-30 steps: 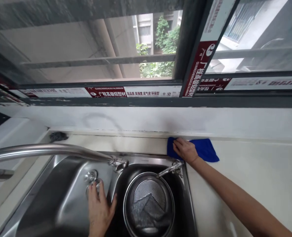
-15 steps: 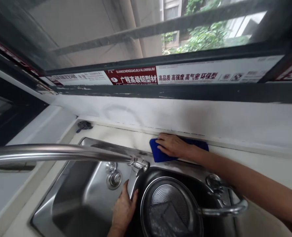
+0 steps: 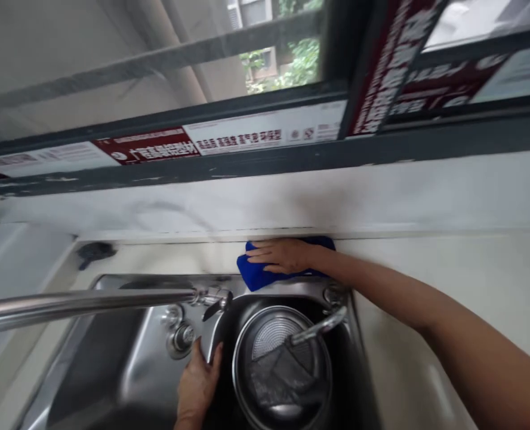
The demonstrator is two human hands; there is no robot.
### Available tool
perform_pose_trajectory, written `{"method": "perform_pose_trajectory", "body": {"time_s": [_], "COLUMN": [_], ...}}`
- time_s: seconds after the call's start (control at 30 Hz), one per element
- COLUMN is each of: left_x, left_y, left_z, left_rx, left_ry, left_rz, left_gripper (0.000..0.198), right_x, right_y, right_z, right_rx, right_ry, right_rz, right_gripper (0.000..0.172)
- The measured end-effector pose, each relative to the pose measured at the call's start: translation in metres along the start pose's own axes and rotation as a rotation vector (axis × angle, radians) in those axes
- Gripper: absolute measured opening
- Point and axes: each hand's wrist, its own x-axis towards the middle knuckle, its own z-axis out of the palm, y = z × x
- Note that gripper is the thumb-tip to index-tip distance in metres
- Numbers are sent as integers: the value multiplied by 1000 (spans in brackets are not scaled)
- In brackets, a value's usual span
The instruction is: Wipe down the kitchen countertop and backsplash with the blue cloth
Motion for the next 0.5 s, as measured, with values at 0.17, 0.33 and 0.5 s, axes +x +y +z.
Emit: {"method": "perform_pose_trajectory", "body": {"time_s": [0.17,0.33,0.5], "left_x": [4,4,9], "left_y": [4,10,11], "left_z": [-3,-11,-11], "left_rx": [19,51,91], "left_ry": [-16,-5,2], "left_rz": [22,38,76], "left_gripper": [81,82,83], "right_x": [-127,-257,-393], "right_y": [-25,-59,-104], "right_z": [-31,-42,-33], "right_rx": [-57,-199,-436], "right_ry": [51,158,295], "right_rz": [236,626,1145], "right_gripper": [53,55,60]}}
